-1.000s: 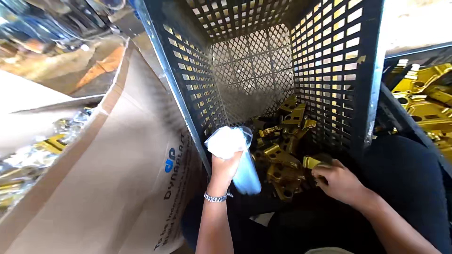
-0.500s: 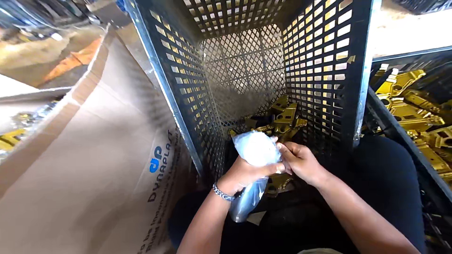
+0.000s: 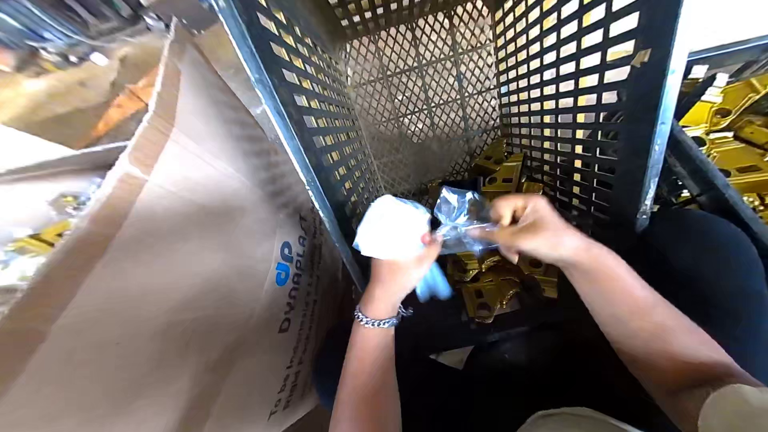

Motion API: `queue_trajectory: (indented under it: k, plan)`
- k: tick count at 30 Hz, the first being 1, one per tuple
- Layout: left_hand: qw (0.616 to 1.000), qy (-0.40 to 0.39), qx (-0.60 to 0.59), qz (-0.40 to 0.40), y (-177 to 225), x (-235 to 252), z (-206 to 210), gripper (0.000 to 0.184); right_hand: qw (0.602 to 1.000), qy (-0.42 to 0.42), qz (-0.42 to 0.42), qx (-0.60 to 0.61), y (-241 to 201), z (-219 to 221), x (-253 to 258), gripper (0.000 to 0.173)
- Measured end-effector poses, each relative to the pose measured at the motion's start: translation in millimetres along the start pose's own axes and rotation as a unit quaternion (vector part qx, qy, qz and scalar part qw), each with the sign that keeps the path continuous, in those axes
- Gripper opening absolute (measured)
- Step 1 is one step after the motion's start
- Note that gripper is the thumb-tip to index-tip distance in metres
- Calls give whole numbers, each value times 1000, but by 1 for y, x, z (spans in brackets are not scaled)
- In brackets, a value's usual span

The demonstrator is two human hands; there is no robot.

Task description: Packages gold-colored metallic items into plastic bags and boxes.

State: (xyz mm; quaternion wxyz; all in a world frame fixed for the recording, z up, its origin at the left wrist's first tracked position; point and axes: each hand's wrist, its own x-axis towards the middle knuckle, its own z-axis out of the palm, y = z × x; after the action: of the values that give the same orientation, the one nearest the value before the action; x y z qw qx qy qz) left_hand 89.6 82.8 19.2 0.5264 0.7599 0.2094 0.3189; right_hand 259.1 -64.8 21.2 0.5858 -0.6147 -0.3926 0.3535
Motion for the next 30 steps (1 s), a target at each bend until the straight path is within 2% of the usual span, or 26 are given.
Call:
queue_trajectory:
  k: [1, 2, 3, 4, 5, 7, 9, 10, 12, 14, 15, 16, 17, 18, 20, 22, 23, 24, 25, 26, 28, 30]
  plan:
    - [997, 32, 53, 41, -7, 5, -8, 32, 999, 37, 8, 1, 6, -5, 7, 31]
    - [992, 59, 86, 75, -12, 7, -11, 33, 998, 39, 29, -32, 15, -7, 10, 24]
    - [985, 88, 107, 98, -16, 9, -11, 33, 995, 16, 67, -79, 26, -5, 14, 25]
    - [980, 114, 117, 110, -19, 10, -12, 33, 984, -16, 115, -136, 39, 3, 18, 40]
    - [976, 136, 123, 115, -21, 12, -14, 32, 963, -48, 161, -211, 54, 16, 22, 53]
    - [970, 166, 132, 120, -23, 17, -16, 33, 896, -124, 255, -343, 78, 46, 37, 64]
    - [966, 177, 132, 135, -27, 20, -12, 37, 848, -154, 282, -421, 100, 66, 43, 60]
    - [966, 178, 128, 134, -29, 21, -9, 40, 843, -153, 281, -432, 106, 69, 44, 55]
    - [970, 177, 125, 107, -31, 21, -4, 46, 876, -107, 268, -386, 107, 57, 36, 50]
    - [974, 165, 131, 77, -28, 20, 1, 45, 944, 20, 241, -225, 98, 26, 17, 42]
    - [976, 157, 137, 71, -26, 20, 3, 43, 962, 105, 224, -120, 87, 12, 5, 39]
    - [976, 148, 143, 71, -24, 20, 7, 41, 965, 176, 193, -30, 73, 0, -6, 36]
    - [976, 139, 149, 76, -23, 19, 11, 40, 964, 221, 147, 34, 56, -11, -17, 42]
    - [976, 132, 151, 85, -23, 17, 16, 38, 967, 227, 93, 71, 39, -18, -26, 48]
    - [980, 120, 123, 102, -23, 14, 27, 38, 987, 133, 24, 87, 7, -25, -40, 49]
    - [991, 96, 63, 66, -19, 10, 36, 42, 996, -2, 56, 74, -14, -15, -40, 52]
    - [996, 85, 21, 18, -14, 8, 39, 44, 995, -27, 84, 48, -16, -6, -35, 52]
    - [996, 73, -36, -46, -6, 6, 40, 46, 996, -15, 86, -8, -12, 3, -28, 51]
    - [988, 68, -95, -104, 1, 6, 38, 45, 992, 15, 59, -107, -4, 11, -22, 50]
    - [976, 67, -141, -149, 7, 7, 34, 42, 972, 43, 21, -230, 5, 18, -18, 44]
    - [959, 68, -194, -194, 16, 6, 28, 31, 910, 13, -10, -415, 12, 33, -13, 34]
    - [971, 51, -150, -177, 13, -1, 25, 36, 881, -70, 69, -463, 8, 42, -5, 44]
